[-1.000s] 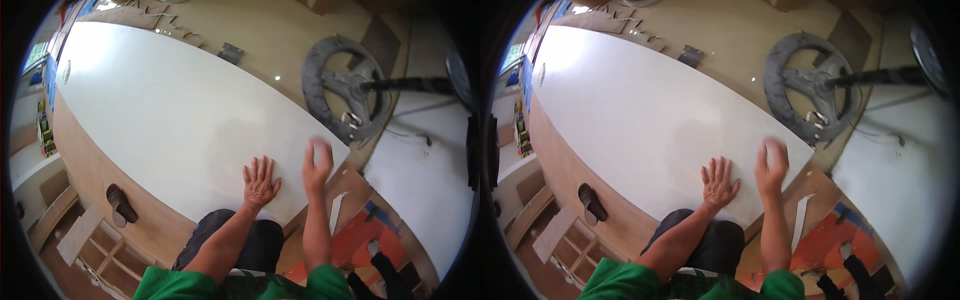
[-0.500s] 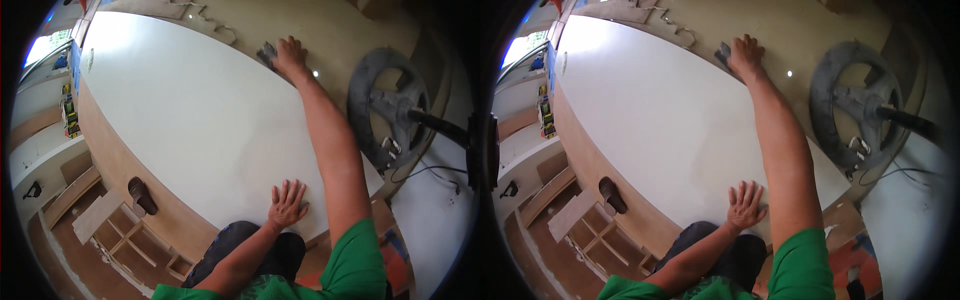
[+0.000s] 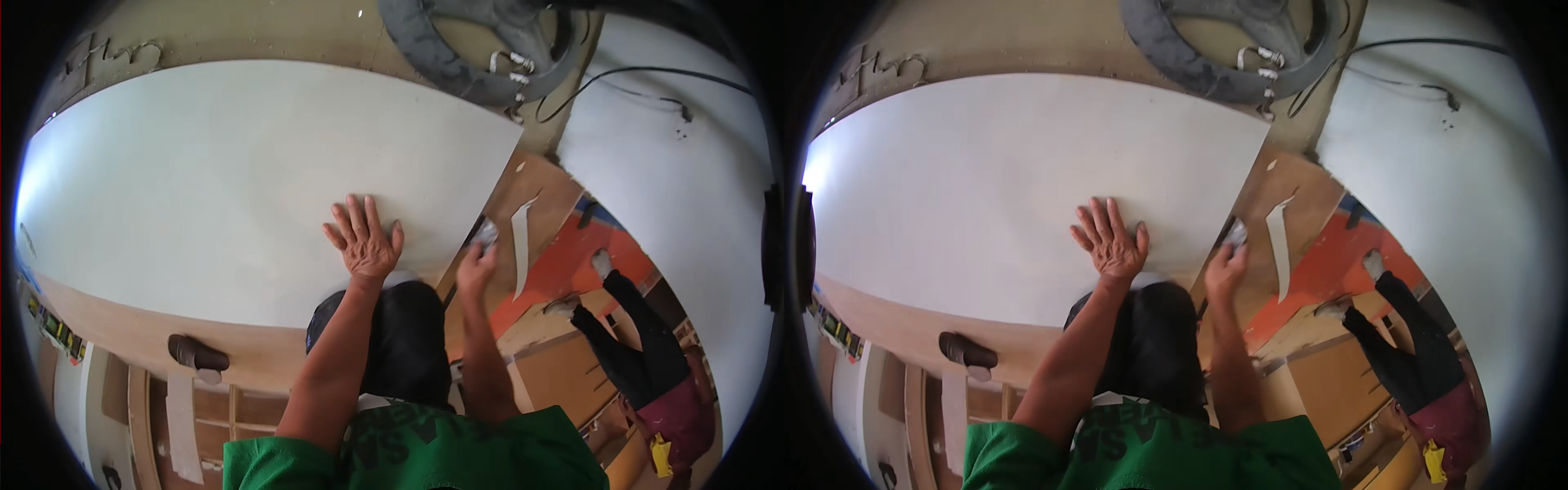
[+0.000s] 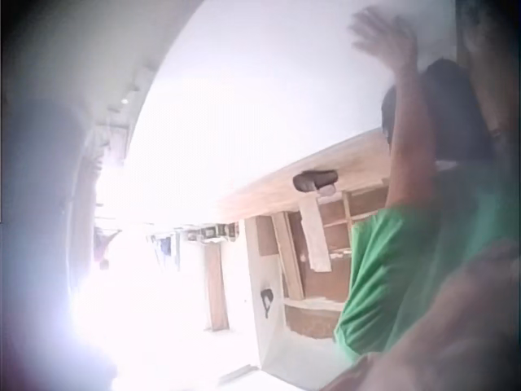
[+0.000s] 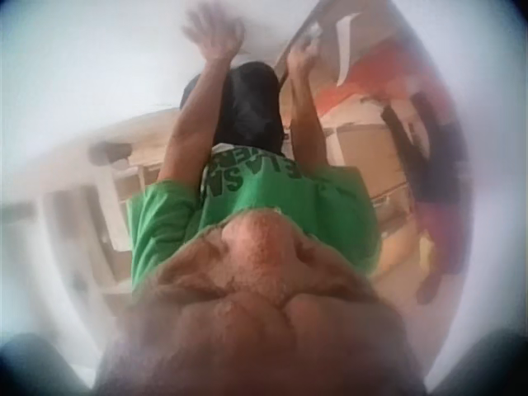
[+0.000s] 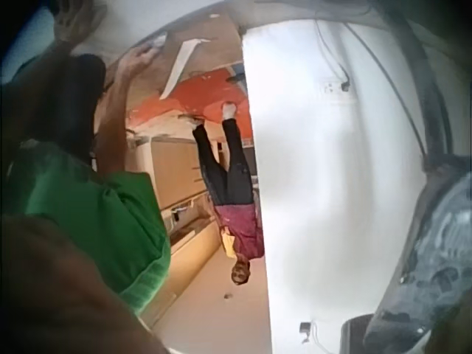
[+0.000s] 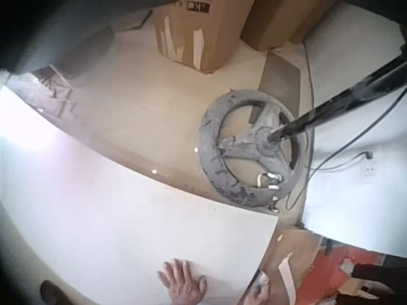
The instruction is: The person kneels on the floor and uses a utility knife to trim the edges of a large white panel. They repeatedly score the edges and snap off thin strips of material to shape the panel.
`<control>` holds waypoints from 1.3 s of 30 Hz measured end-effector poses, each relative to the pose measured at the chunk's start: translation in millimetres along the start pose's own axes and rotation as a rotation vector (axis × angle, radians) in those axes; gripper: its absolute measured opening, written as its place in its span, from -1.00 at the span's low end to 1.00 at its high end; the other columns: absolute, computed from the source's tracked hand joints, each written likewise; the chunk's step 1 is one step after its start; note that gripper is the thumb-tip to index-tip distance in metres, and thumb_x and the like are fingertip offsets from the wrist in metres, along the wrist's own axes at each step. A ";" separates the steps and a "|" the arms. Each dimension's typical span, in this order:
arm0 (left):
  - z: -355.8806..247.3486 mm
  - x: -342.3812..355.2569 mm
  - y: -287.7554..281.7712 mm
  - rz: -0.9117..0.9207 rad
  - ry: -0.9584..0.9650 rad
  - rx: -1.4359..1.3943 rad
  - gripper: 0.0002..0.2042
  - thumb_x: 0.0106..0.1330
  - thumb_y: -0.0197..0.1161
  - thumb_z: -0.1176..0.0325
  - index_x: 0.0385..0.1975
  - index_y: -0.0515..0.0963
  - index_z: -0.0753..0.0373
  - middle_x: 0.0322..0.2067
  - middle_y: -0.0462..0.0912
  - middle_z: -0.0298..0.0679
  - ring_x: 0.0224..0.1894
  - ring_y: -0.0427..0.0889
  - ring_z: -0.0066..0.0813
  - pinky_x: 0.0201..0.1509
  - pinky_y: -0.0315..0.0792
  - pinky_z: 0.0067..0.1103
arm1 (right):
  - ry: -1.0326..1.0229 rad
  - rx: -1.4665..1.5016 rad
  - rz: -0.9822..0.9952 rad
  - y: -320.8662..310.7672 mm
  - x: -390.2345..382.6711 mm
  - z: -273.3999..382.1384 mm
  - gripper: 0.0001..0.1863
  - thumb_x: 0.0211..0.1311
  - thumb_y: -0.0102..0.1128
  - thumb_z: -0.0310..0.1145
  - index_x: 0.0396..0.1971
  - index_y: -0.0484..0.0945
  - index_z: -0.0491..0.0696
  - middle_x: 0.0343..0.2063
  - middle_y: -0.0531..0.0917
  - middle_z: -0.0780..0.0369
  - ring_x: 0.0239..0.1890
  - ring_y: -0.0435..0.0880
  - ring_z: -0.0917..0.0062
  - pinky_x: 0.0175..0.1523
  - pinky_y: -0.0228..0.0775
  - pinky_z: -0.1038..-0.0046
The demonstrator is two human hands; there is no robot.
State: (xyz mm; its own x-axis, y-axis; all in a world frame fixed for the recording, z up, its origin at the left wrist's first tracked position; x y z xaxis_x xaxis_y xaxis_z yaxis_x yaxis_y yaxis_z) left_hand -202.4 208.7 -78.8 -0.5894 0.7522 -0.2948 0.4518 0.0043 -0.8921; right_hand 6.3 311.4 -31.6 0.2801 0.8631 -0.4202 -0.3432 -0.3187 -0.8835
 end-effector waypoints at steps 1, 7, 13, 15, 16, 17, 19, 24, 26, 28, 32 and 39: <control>-2.5 1.6 -4.4 -0.086 0.040 0.004 -0.21 0.28 0.13 -0.08 0.41 0.12 0.28 0.47 -0.07 0.08 0.52 -0.31 0.21 0.44 -0.50 0.13 | -0.107 0.061 -0.071 4.9 -3.8 3.2 -0.69 0.38 0.03 -0.36 -0.04 0.47 -0.30 -0.19 0.60 -0.12 -0.12 0.60 0.00 0.03 0.40 0.14; -1.0 4.4 -1.1 -0.005 0.022 -0.019 -0.23 0.30 0.12 -0.04 0.44 0.08 0.24 0.47 -0.13 0.08 0.51 -0.31 0.21 0.44 -0.50 0.13 | -0.244 0.029 -0.259 26.7 -13.8 30.8 -0.71 0.40 0.04 -0.33 -0.17 0.50 -0.31 -0.30 0.59 -0.11 -0.22 0.57 -0.08 -0.08 0.41 0.15; -3.6 5.9 -7.8 -0.033 0.042 -0.015 -0.24 0.35 0.08 -0.02 0.47 0.01 0.19 0.48 -0.15 0.05 0.52 -0.33 0.19 0.45 -0.45 0.13 | -0.289 0.078 -0.206 24.9 -29.4 11.9 -0.78 0.37 0.05 -0.38 -0.33 0.48 -0.27 -0.28 0.53 -0.13 -0.19 0.51 -0.10 -0.06 0.33 0.08; -5.7 8.0 -9.0 -0.028 0.034 -0.013 -0.24 0.38 0.05 -0.02 0.48 -0.03 0.19 0.49 -0.17 0.05 0.52 -0.34 0.18 0.45 -0.44 0.13 | -0.187 0.087 -0.050 33.6 -57.4 -12.6 -0.81 0.33 0.00 -0.47 -0.20 0.48 -0.29 -0.21 0.54 -0.16 -0.10 0.49 -0.11 0.05 0.33 0.10; -6.1 8.7 -9.0 -0.002 0.021 -0.005 -0.26 0.40 0.02 -0.01 0.48 -0.04 0.20 0.49 -0.18 0.05 0.52 -0.34 0.18 0.45 -0.44 0.14 | -0.115 0.086 0.029 38.3 -72.3 -26.6 -0.78 0.32 -0.02 -0.51 -0.13 0.48 -0.30 -0.17 0.55 -0.17 -0.05 0.49 -0.11 0.11 0.32 0.11; -8.0 10.2 -9.9 0.007 0.018 -0.003 -0.26 0.40 0.01 -0.02 0.48 -0.04 0.20 0.49 -0.18 0.05 0.52 -0.34 0.18 0.46 -0.44 0.14 | -0.253 0.169 -0.078 30.1 -90.5 -29.5 -0.74 0.30 -0.04 -0.54 -0.06 0.47 -0.30 -0.13 0.55 -0.17 -0.02 0.49 -0.10 0.13 0.32 0.12; -9.0 10.3 -13.3 0.017 0.008 0.024 -0.26 0.40 0.00 -0.02 0.48 -0.04 0.20 0.49 -0.18 0.05 0.52 -0.33 0.18 0.46 -0.45 0.14 | -0.405 0.255 -0.192 25.0 -130.3 -44.1 -0.63 0.28 -0.06 -0.60 0.08 0.44 -0.30 -0.04 0.54 -0.17 0.03 0.50 -0.08 0.18 0.30 0.14; -11.2 11.2 -15.3 -0.029 0.017 0.034 -0.26 0.40 -0.02 -0.03 0.48 -0.03 0.21 0.49 -0.20 0.06 0.52 -0.35 0.20 0.46 -0.48 0.13 | -0.403 0.312 -0.178 39.5 -80.6 -23.9 -0.52 0.25 -0.05 -0.63 0.20 0.34 -0.34 0.04 0.52 -0.19 0.09 0.49 -0.07 0.24 0.28 0.13; -10.3 10.2 -11.6 -0.007 0.003 0.053 -0.26 0.40 -0.02 -0.03 0.48 -0.04 0.21 0.49 -0.21 0.07 0.52 -0.36 0.20 0.46 -0.49 0.12 | -0.432 0.304 -0.264 37.6 -21.7 20.6 -0.59 0.27 -0.04 -0.60 0.13 0.39 -0.33 -0.04 0.55 -0.17 0.01 0.52 -0.08 0.16 0.32 0.10; -10.5 10.5 -11.3 -0.024 0.004 0.070 -0.25 0.39 -0.02 -0.03 0.48 -0.04 0.21 0.49 -0.23 0.07 0.52 -0.38 0.19 0.46 -0.50 0.11 | -0.445 0.247 -0.358 37.8 45.1 76.2 -0.62 0.27 -0.03 -0.60 0.09 0.43 -0.32 -0.09 0.58 -0.15 -0.05 0.53 -0.07 0.09 0.35 0.09; -12.5 10.5 -12.0 -0.013 -0.003 0.101 -0.24 0.39 -0.03 -0.03 0.49 -0.09 0.21 0.49 -0.24 0.08 0.52 -0.41 0.17 0.46 -0.52 0.10 | -0.581 0.300 -0.487 27.6 43.7 86.7 -0.54 0.23 -0.06 -0.61 0.16 0.37 -0.34 -0.03 0.54 -0.19 0.07 0.48 -0.06 0.19 0.30 0.04; -11.8 9.0 -9.0 0.023 0.010 0.107 -0.23 0.40 -0.04 -0.03 0.49 -0.14 0.23 0.50 -0.30 0.10 0.52 -0.44 0.18 0.46 -0.52 0.10 | -0.406 0.377 -0.319 32.6 -84.0 -13.2 -0.40 0.13 -0.02 -0.70 0.26 0.29 -0.34 0.15 0.46 -0.18 0.20 0.46 -0.04 0.33 0.24 0.14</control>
State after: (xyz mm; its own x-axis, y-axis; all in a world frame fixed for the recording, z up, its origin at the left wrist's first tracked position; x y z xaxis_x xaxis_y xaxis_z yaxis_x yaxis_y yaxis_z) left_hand -203.9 223.1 -69.4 -0.5729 0.7574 -0.3132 0.3909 -0.0834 -0.9166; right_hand -16.6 223.3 -27.8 0.0840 0.9960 0.0291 -0.6117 0.0746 -0.7875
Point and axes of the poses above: each hand's wrist, its own x-axis towards the middle knuckle, its own y-axis out of the palm, z = x × y, the point moved 6 cm from there along x, towards the middle knuckle
